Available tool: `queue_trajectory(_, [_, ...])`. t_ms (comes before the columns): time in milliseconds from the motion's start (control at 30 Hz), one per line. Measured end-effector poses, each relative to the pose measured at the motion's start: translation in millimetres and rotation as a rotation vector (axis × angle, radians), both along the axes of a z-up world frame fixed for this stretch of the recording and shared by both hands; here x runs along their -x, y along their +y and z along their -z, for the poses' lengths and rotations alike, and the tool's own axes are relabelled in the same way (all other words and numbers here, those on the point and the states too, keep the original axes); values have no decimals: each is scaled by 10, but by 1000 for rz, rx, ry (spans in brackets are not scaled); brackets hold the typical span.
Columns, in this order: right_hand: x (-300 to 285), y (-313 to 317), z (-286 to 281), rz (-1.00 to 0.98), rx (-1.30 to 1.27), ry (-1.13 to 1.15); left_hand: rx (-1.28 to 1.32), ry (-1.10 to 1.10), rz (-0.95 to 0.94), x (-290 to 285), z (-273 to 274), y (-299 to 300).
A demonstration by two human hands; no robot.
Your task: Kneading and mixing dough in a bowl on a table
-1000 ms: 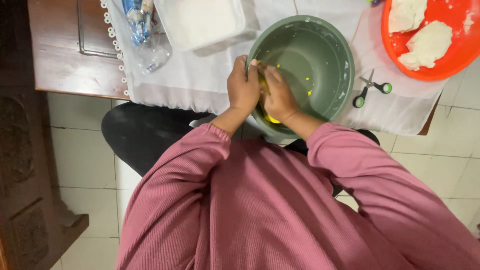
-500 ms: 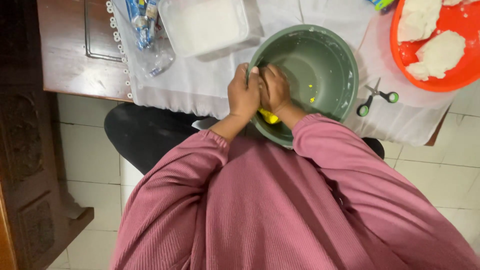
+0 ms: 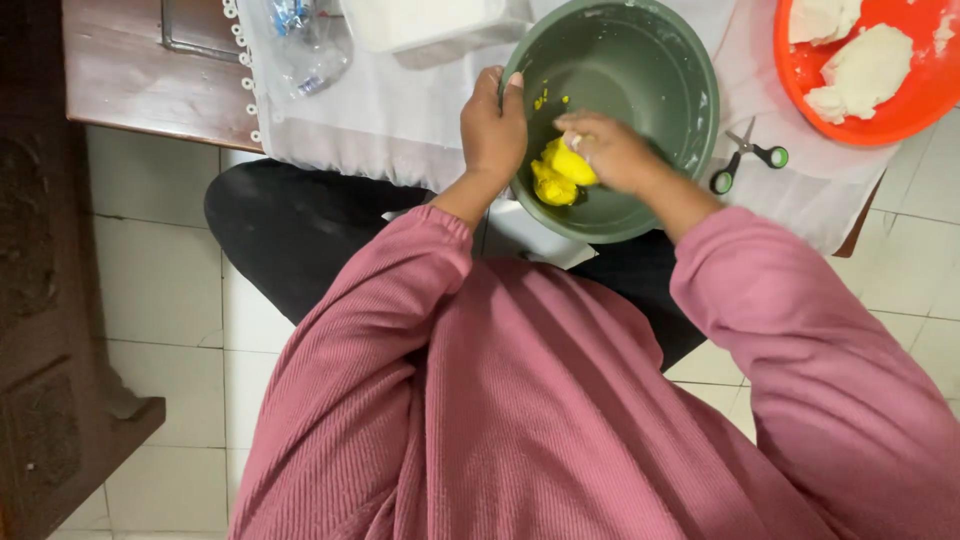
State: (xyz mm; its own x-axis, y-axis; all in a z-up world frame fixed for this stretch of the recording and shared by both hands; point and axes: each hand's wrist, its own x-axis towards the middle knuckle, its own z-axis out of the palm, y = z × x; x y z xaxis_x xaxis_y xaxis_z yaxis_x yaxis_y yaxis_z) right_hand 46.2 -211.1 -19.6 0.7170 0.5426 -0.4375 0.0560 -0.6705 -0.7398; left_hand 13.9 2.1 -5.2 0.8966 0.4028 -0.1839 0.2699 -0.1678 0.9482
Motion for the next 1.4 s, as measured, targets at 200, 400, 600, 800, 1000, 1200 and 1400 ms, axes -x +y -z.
queue_trajectory(200, [479, 514, -46, -176, 298, -877, 68, 137, -38, 34, -98, -74])
queue_trajectory(400, [252, 637, 344, -166, 159, -984, 58, 210, 1, 16, -262, -28])
queue_trajectory(600, [152, 704, 298, -114, 149, -991, 20, 159, 47, 41, -136, 32])
queue_trajectory(800, [21, 542, 230, 387, 107, -641, -22, 122, 69, 48, -31, 8])
queue_trajectory(1000, [-772, 479, 560, 858, 550, -555, 24, 24, 154, 51, -195, 82])
queue_trajectory(1200, [-56, 975, 382, 105, 551, -742, 72, 164, 60, 16, -347, 115])
queue_trajectory(1400, [436, 463, 119, -204, 438, -598, -40, 56, 208, -238, -1, 206])
